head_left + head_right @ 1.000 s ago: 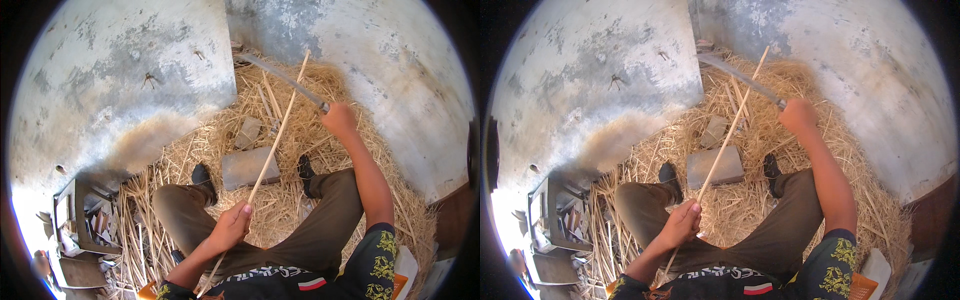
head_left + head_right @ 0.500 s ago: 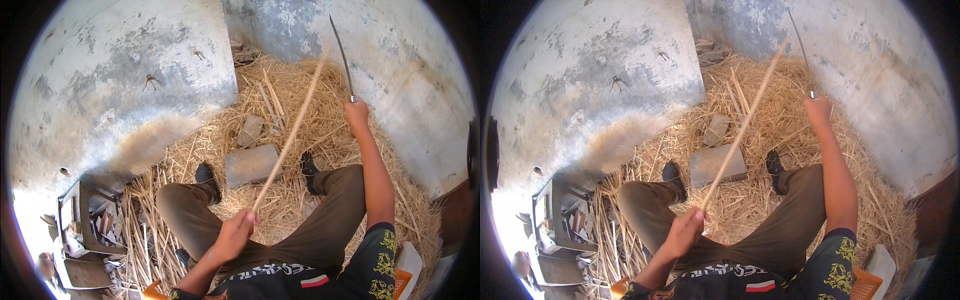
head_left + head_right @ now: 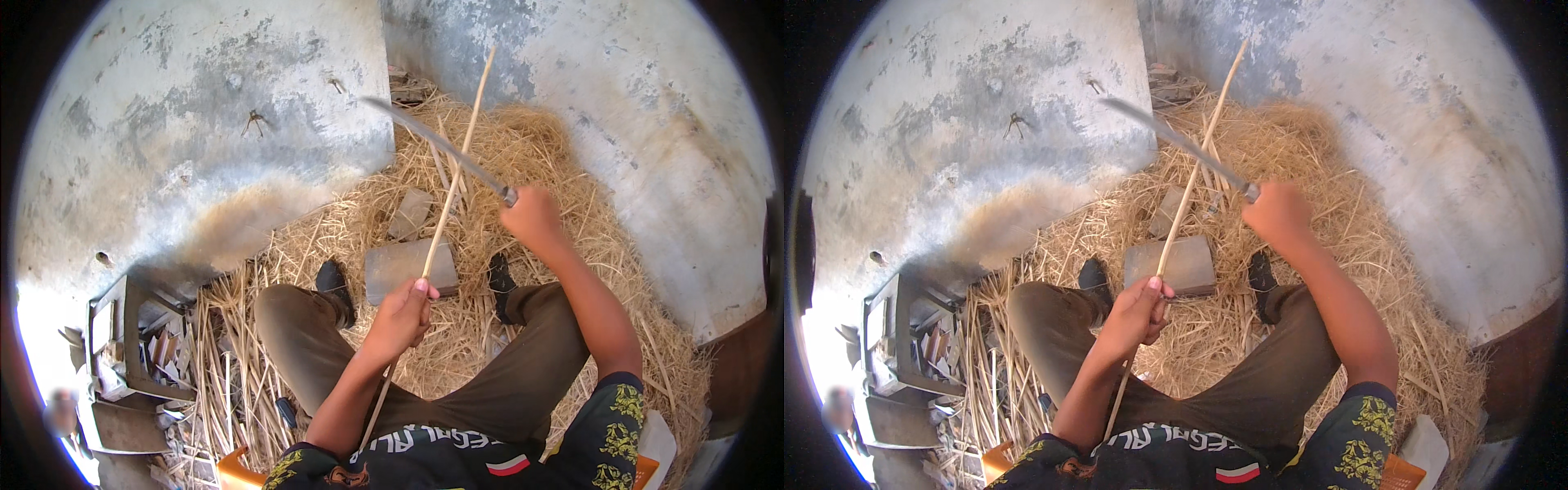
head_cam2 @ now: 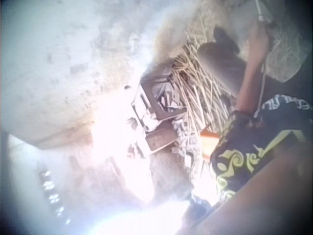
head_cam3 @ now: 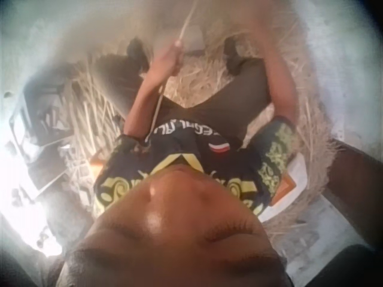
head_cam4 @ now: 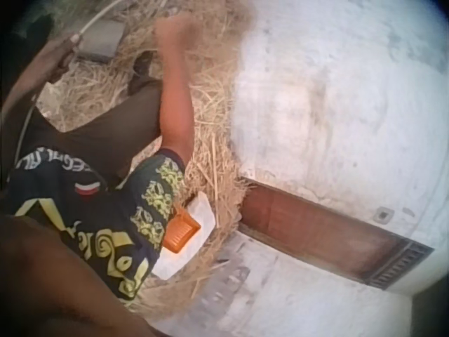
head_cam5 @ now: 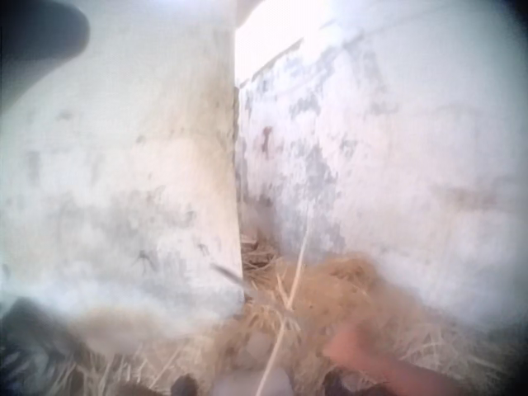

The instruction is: The person sits on a straw-covered floor and uses a large knife to shave and smooth a long bamboo stick. They repeatedly draw the knife along the stick's length to remove the outer layer, occasionally rotating the stick to work on different sides.

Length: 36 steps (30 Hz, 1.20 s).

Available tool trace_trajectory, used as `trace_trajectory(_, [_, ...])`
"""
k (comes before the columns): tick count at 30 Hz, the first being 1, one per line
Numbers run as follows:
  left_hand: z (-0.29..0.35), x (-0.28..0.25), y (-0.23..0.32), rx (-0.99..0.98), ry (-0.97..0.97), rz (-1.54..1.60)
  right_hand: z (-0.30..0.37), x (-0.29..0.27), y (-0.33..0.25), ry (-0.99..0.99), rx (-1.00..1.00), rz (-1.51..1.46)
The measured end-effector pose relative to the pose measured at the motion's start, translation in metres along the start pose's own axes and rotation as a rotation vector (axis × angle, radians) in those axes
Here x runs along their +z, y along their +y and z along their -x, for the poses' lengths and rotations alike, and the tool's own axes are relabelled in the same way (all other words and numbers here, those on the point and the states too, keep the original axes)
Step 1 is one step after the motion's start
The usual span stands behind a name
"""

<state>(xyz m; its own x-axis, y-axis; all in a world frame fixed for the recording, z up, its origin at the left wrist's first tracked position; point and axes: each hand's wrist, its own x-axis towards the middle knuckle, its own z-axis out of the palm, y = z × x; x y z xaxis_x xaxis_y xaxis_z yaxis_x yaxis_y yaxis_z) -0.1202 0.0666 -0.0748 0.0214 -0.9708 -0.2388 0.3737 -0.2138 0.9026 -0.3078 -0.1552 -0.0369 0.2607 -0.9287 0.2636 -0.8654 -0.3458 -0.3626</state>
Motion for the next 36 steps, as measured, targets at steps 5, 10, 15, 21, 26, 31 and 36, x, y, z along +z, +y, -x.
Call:
trace_trajectory(5, [-0.012,-0.034,-0.010,-0.038,-0.009,0.195,0.033,0.021,-0.037,-0.098,-0.313,0.172])
trace_trajectory(10, [-0.007,-0.031,-0.004,0.041,0.112,0.160,0.052,0.037,-0.047,-0.215,-0.488,0.198])
trace_trajectory(15, [-0.007,-0.029,-0.007,0.083,0.201,0.052,0.035,0.046,-0.048,-0.152,-0.516,0.224])
trace_trajectory(21, [-0.008,-0.027,-0.013,0.091,0.166,0.038,0.009,0.029,-0.045,-0.245,-0.179,0.273])
trace_trajectory(26, [-0.003,-0.018,-0.031,0.110,0.112,-0.083,-0.035,0.000,-0.015,-0.113,0.174,0.053])
trace_trajectory(31, [-0.016,-0.020,-0.047,0.236,0.137,-0.268,-0.031,-0.007,0.013,-0.084,0.183,0.075])
trace_trajectory(36, [-0.019,-0.037,-0.039,0.376,0.358,-0.602,0.027,0.019,-0.033,-0.295,-0.078,0.193])
